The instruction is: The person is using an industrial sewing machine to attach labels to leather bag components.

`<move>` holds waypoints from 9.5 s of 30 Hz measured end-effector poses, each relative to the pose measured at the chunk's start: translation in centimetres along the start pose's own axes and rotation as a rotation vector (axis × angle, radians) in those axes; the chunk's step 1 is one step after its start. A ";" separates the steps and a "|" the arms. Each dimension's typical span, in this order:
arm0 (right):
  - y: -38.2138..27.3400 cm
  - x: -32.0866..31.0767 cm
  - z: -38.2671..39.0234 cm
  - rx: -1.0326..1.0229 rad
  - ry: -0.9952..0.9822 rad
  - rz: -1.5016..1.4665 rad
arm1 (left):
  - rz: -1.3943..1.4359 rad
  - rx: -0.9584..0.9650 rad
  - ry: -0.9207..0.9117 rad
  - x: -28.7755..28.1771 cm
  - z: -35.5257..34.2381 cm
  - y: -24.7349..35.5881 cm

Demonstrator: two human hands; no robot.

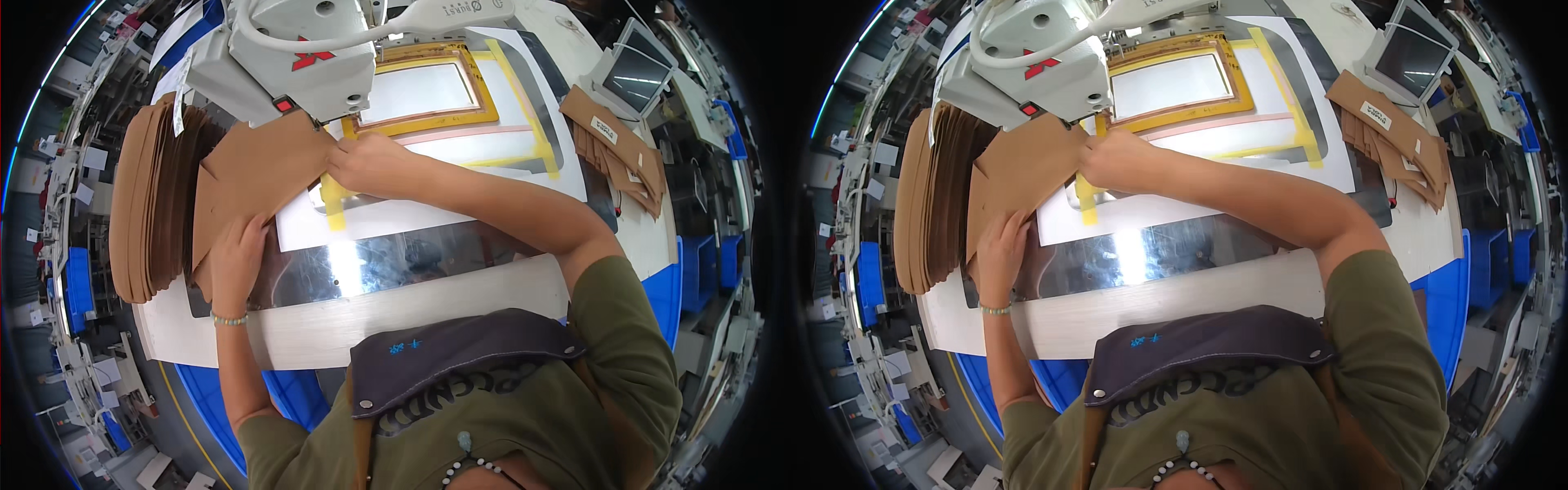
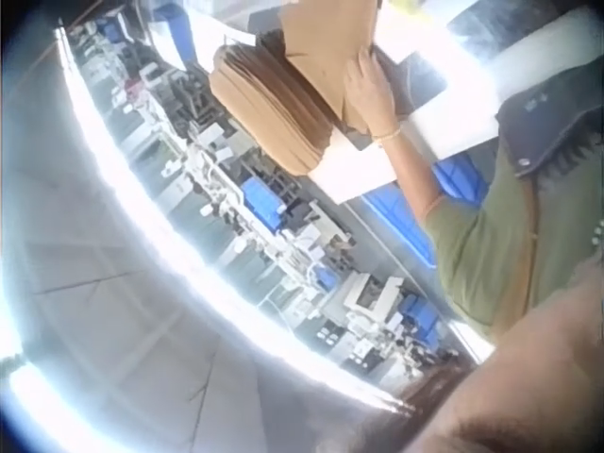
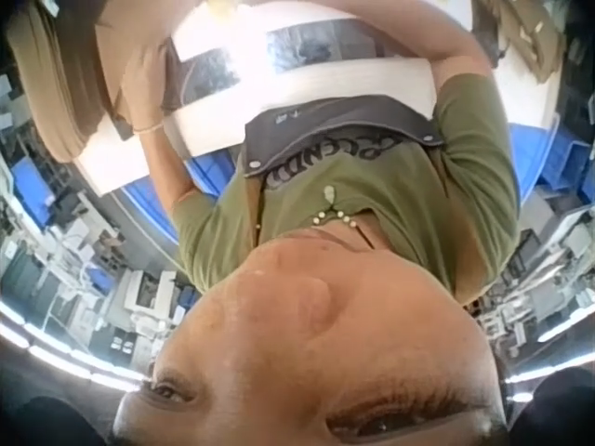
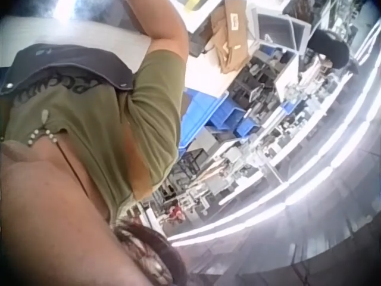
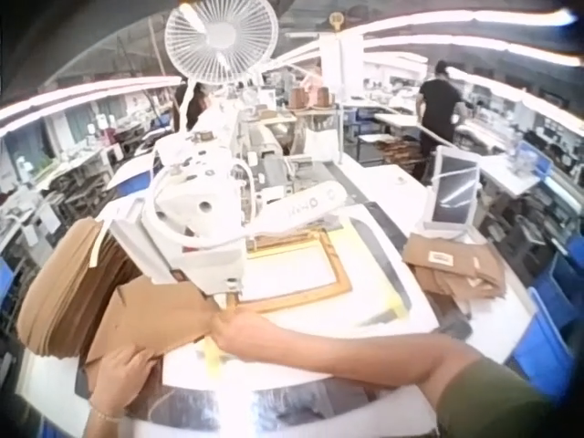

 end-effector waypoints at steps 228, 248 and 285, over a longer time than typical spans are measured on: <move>13.6 -0.1 6.0 0.357 0.015 -0.376 | 0.577 -0.192 0.055 21.4 -13.5 -12.0; 13.3 -0.1 6.1 0.338 0.068 -0.490 | 0.220 0.308 -0.034 16.3 -19.1 3.3; 12.9 1.1 5.3 0.253 -0.056 -0.328 | 0.403 0.445 0.026 16.7 -18.8 0.7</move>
Point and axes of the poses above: each hand's wrist, its own z-axis away from the middle knuckle, its own x-axis out of the palm, y = z × x, the point moved 10 cm from there along -z, towards the middle knuckle, and after that the axes turned 9 degrees about y, right-handed, at the moved point
